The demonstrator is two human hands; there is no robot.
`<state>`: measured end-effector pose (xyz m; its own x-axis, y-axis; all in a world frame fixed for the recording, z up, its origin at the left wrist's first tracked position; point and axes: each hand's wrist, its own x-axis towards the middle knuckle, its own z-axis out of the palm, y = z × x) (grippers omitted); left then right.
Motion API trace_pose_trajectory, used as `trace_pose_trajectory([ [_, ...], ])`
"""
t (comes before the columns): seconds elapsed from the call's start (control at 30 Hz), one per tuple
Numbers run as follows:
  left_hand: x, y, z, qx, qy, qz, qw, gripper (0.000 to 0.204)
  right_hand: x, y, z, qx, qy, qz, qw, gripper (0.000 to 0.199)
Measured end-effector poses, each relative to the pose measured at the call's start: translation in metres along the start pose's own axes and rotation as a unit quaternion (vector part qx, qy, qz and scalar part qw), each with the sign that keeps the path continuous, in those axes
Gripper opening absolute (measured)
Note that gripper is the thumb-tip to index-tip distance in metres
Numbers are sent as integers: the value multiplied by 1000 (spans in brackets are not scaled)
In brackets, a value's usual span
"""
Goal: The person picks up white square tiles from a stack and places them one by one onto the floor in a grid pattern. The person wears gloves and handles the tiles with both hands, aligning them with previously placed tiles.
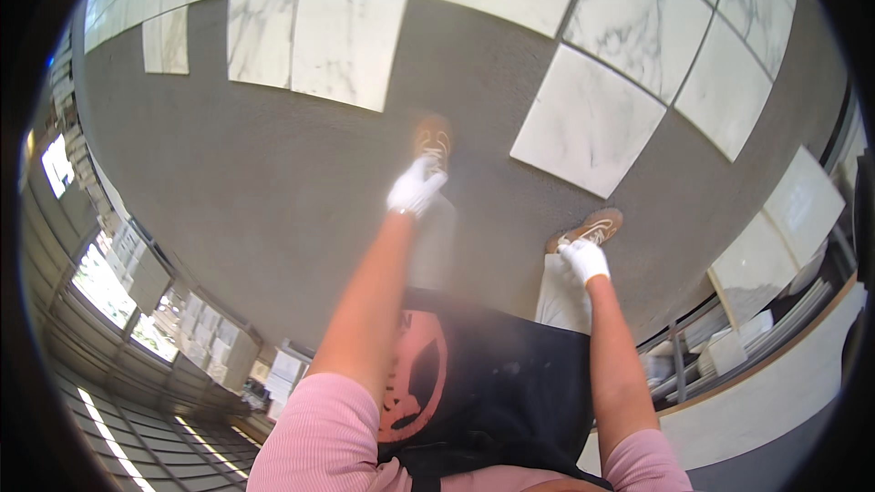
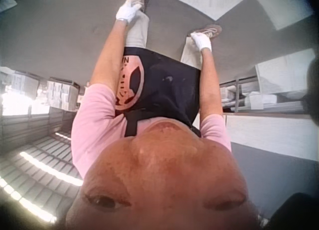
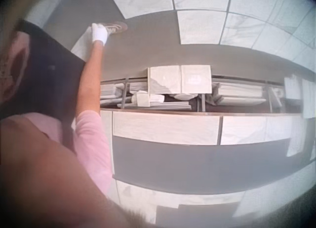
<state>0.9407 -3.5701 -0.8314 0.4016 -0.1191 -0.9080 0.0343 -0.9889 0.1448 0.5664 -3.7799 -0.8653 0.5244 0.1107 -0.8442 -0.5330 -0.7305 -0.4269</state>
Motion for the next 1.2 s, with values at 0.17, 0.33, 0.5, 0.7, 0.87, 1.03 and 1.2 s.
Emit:
trace_pose_trajectory([
  [0.17, -93, -94, -63, -59, 54, -69, 994, 61, -28, -67, -48, 363, 5, 151, 919, 34],
  [0.33, -188, -180, -110, -73, 35, -137, 987, 60, -65, -142, -133, 388, -29, 180, 904, 32],
  [0.5, -269, -238, -164, -137, 44, -157, 977, 57, -84, -246, -210, 441, -76, 324, 833, 32],
  [0.7, -335, -332, -171, -214, 120, -203, 948, 56, -78, -337, -247, 417, -21, 175, 892, 29],
  [0.87, -386, -390, -120, -313, 126, -253, 907, 58, -77, -380, -266, 314, 53, -53, 946, 28],
  [1.03, -395, -419, -130, -309, 168, -229, 908, 58, -78, -390, -274, 441, 28, 45, 896, 17],
  [1.2, -342, -432, -230, -334, 181, -235, 894, 63, -72, -393, -268, 483, 24, 32, 875, 14],
])
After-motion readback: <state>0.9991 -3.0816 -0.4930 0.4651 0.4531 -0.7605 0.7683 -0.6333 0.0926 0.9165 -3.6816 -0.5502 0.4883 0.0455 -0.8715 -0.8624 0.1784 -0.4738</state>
